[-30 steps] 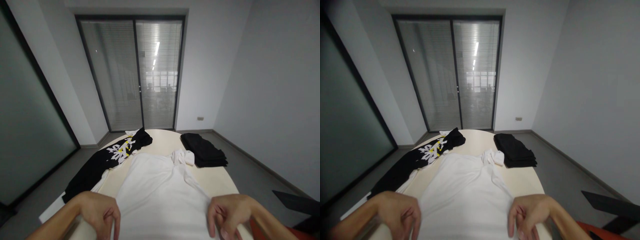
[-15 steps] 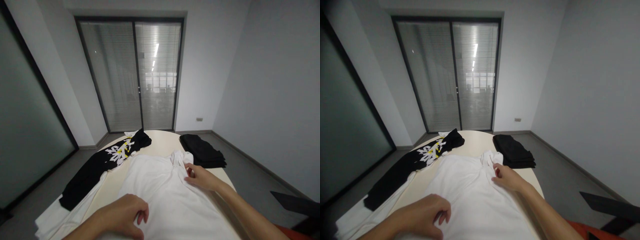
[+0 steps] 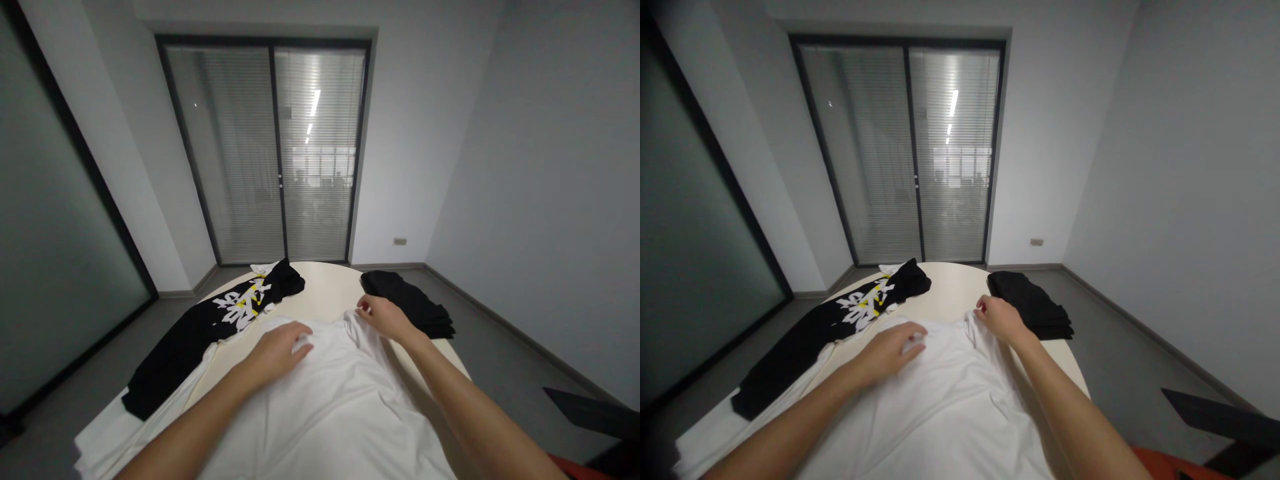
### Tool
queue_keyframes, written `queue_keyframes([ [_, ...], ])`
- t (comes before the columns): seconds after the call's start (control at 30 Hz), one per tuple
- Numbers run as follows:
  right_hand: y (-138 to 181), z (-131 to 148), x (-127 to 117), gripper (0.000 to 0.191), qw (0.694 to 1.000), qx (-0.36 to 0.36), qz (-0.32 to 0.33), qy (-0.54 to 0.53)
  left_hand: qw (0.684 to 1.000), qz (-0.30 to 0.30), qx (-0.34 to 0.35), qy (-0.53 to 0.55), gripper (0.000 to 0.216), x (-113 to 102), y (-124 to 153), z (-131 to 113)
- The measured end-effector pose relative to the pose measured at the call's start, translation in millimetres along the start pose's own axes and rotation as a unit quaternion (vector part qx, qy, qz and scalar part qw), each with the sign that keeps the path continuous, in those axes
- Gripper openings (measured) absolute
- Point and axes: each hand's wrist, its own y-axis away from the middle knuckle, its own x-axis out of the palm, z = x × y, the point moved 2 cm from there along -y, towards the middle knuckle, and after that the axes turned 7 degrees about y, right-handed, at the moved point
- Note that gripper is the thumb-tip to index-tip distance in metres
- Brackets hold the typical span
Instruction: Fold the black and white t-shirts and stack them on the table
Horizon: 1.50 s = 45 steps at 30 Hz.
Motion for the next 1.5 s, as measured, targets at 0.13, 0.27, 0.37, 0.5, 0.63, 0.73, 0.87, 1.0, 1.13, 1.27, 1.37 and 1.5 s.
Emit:
queue_keyframes([
  [0.13, -27.2, 14.7, 19.0, 0.032, 0.998, 0.042, 0.019, 0.032, 0.985, -0.119, -0.106, -0.073, 0.046, 5.4, -42.1, 36.1],
  [0.27, -34.6, 9.6, 35.6, 0.035, 0.987, 0.094, 0.116, 0.052, 0.965, -0.133, -0.195, -0.113, 0.049, 17.2, -50.4, 60.9],
  [0.37, -29.5, 2.2, 40.7, 0.033, 0.984, 0.059, 0.165, 0.033, 0.966, -0.107, -0.206, -0.116, 0.047, 19.7, -44.4, 68.6],
  [0.5, -22.2, -5.5, 38.9, 0.031, 0.978, 0.030, 0.208, 0.002, 0.978, -0.050, -0.173, -0.102, 0.033, 16.5, -37.4, 69.0],
  [0.63, -27.8, -4.1, 23.7, 0.022, 0.993, -0.001, 0.105, -0.052, 0.982, -0.050, -0.158, -0.091, 0.012, 8.0, -40.9, 62.9],
  [0.73, -33.4, -0.9, 4.0, 0.021, 0.990, -0.044, -0.064, -0.117, 0.974, -0.128, -0.161, -0.098, 0.029, -3.5, -46.7, 56.0],
  [0.87, -29.9, -4.6, -15.0, 0.020, 0.989, -0.051, -0.106, -0.088, 0.963, -0.191, -0.139, -0.131, 0.024, -16.9, -48.7, 48.2],
  [1.0, -19.9, -10.3, -12.7, 0.032, 0.988, -0.013, 0.151, -0.026, 0.972, -0.073, -0.193, -0.112, 0.029, -16.0, -44.6, 52.2],
  [1.13, -20.1, -3.4, -4.8, 0.037, 0.989, 0.046, 0.128, 0.058, 0.970, -0.041, -0.213, -0.105, 0.029, -14.2, -37.5, 57.6],
  [1.27, -25.4, 10.9, 10.1, 0.043, 0.995, 0.062, -0.002, 0.077, 0.970, 0.032, -0.218, -0.106, 0.061, -11.1, -30.4, 58.7],
  [1.37, -25.7, 14.2, 24.5, 0.062, 0.993, 0.057, 0.051, 0.090, 0.969, 0.065, -0.216, -0.095, 0.057, -8.9, -28.5, 57.3],
  [1.5, -24.1, 9.6, 32.6, 0.045, 0.982, 0.063, 0.145, 0.101, 0.970, 0.070, -0.222, -0.076, 0.043, -6.5, -31.5, 58.6],
])
